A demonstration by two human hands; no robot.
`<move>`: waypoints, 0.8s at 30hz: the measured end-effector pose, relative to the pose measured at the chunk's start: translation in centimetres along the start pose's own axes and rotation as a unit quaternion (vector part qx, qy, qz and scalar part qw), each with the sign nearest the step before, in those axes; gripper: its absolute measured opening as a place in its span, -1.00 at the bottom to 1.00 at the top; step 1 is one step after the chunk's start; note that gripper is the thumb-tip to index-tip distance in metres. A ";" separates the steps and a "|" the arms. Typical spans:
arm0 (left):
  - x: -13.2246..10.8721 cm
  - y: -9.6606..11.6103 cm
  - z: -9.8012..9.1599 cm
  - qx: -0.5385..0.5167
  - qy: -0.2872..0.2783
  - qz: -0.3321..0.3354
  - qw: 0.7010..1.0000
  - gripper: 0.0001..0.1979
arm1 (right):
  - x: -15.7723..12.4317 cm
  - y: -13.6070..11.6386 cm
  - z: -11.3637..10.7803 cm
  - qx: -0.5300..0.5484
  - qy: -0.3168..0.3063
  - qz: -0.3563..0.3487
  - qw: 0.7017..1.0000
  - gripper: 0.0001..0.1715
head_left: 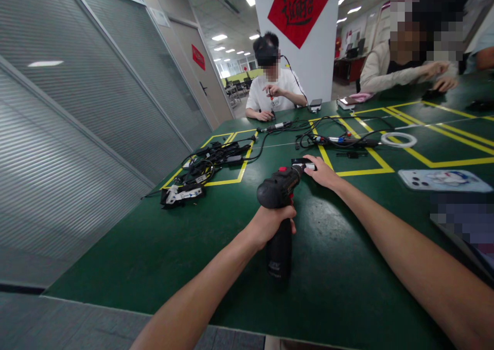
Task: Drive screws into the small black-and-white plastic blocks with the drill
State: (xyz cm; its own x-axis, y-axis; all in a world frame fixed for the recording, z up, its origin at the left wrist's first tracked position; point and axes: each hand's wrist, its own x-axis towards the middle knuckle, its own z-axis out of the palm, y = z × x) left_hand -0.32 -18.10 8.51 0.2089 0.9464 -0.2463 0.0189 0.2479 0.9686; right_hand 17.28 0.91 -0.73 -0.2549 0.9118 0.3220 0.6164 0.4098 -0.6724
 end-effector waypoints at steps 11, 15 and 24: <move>-0.1 0.0 -0.1 -0.001 -0.011 0.017 1.000 -0.87 | -0.1 -0.1 0.0 0.003 -0.004 0.004 1.000 -0.45; -0.1 0.0 -0.1 0.002 -0.011 0.020 1.000 -0.86 | 0.0 -0.1 -0.1 0.001 -0.004 0.006 1.000 -0.45; -0.1 0.1 0.0 0.002 -0.005 0.000 1.000 -0.86 | -0.1 0.0 0.0 0.004 -0.001 -0.001 1.000 -0.46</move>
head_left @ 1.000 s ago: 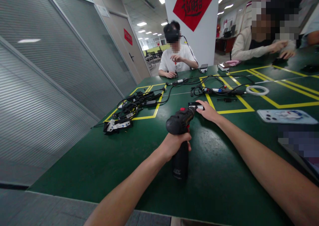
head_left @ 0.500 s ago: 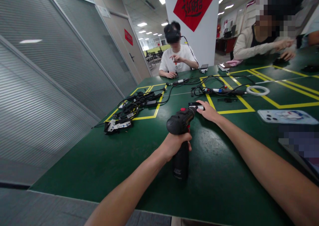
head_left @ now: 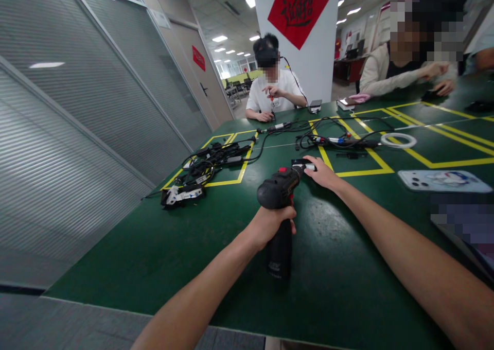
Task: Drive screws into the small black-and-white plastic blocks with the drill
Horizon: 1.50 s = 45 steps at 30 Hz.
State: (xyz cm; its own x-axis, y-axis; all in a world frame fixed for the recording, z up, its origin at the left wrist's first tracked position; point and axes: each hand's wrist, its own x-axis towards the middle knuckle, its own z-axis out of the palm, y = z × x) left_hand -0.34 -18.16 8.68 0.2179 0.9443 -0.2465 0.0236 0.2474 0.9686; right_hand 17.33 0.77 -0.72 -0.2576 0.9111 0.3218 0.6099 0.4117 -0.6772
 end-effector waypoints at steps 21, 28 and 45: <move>-0.1 0.3 0.1 -0.003 0.009 -0.013 1.000 -0.85 | 0.2 0.3 0.2 0.005 0.002 -0.002 1.000 -0.45; -0.1 0.1 0.1 -0.003 0.008 -0.004 1.000 -0.84 | 0.2 0.2 0.1 0.002 0.000 0.001 1.000 -0.45; -0.2 0.3 0.1 -0.007 0.007 -0.013 1.000 -0.84 | 0.3 0.4 0.2 0.003 0.000 -0.001 1.000 -0.45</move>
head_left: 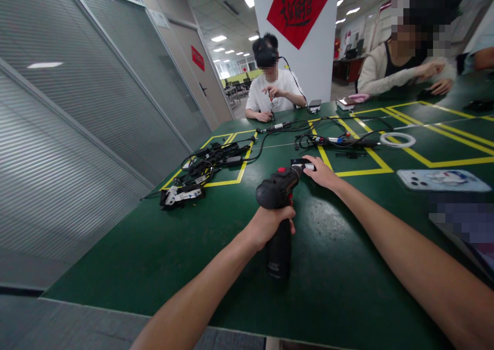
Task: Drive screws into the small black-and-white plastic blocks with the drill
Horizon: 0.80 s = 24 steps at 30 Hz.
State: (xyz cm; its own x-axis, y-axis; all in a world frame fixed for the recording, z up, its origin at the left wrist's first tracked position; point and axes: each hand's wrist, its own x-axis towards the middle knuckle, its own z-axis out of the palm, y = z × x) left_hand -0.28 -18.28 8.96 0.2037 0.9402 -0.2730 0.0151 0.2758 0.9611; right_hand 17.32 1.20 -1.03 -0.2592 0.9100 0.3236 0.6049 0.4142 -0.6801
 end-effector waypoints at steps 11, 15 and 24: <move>0.1 0.0 0.0 0.006 -0.003 0.004 1.000 -0.85 | -0.1 -0.1 -0.1 0.002 0.000 -0.001 1.000 -0.45; 0.1 -0.1 0.0 0.007 0.001 0.005 1.000 -0.84 | 0.0 -0.1 0.0 -0.004 0.001 -0.002 1.000 -0.44; 0.0 0.2 0.1 0.006 0.005 -0.001 1.000 -0.84 | -0.1 -0.2 -0.1 -0.005 0.000 0.003 1.000 -0.45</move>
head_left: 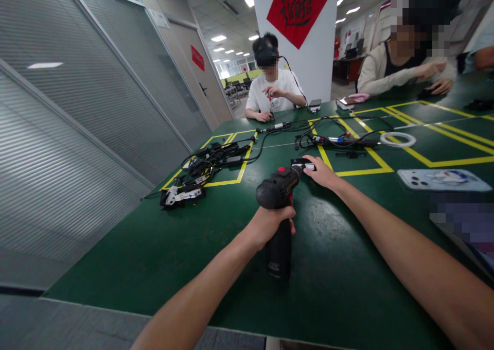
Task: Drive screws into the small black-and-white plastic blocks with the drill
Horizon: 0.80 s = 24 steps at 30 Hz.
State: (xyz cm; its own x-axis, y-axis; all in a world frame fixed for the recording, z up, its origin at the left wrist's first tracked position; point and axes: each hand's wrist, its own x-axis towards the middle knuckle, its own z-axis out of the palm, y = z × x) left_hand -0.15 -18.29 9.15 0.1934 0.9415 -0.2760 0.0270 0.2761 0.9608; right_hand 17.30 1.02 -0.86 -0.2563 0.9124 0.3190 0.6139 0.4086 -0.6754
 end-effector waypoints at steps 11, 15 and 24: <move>0.1 -0.2 -0.1 -0.004 -0.006 0.011 1.000 -0.83 | 0.0 0.1 0.0 0.000 0.002 -0.001 1.000 -0.44; 0.1 -0.2 -0.1 -0.003 -0.005 0.012 1.000 -0.83 | 0.0 0.1 0.0 -0.001 0.002 -0.003 1.000 -0.44; 0.2 -0.3 -0.1 -0.004 0.001 0.010 1.000 -0.81 | 0.1 0.3 0.2 0.003 0.005 -0.007 1.000 -0.44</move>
State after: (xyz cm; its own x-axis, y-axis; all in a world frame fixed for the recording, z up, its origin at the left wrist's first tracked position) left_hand -0.25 -18.18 8.84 0.1912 0.9474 -0.2566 0.0160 0.2584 0.9659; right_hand 17.34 1.23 -1.16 -0.2571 0.9062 0.3357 0.6058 0.4218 -0.6746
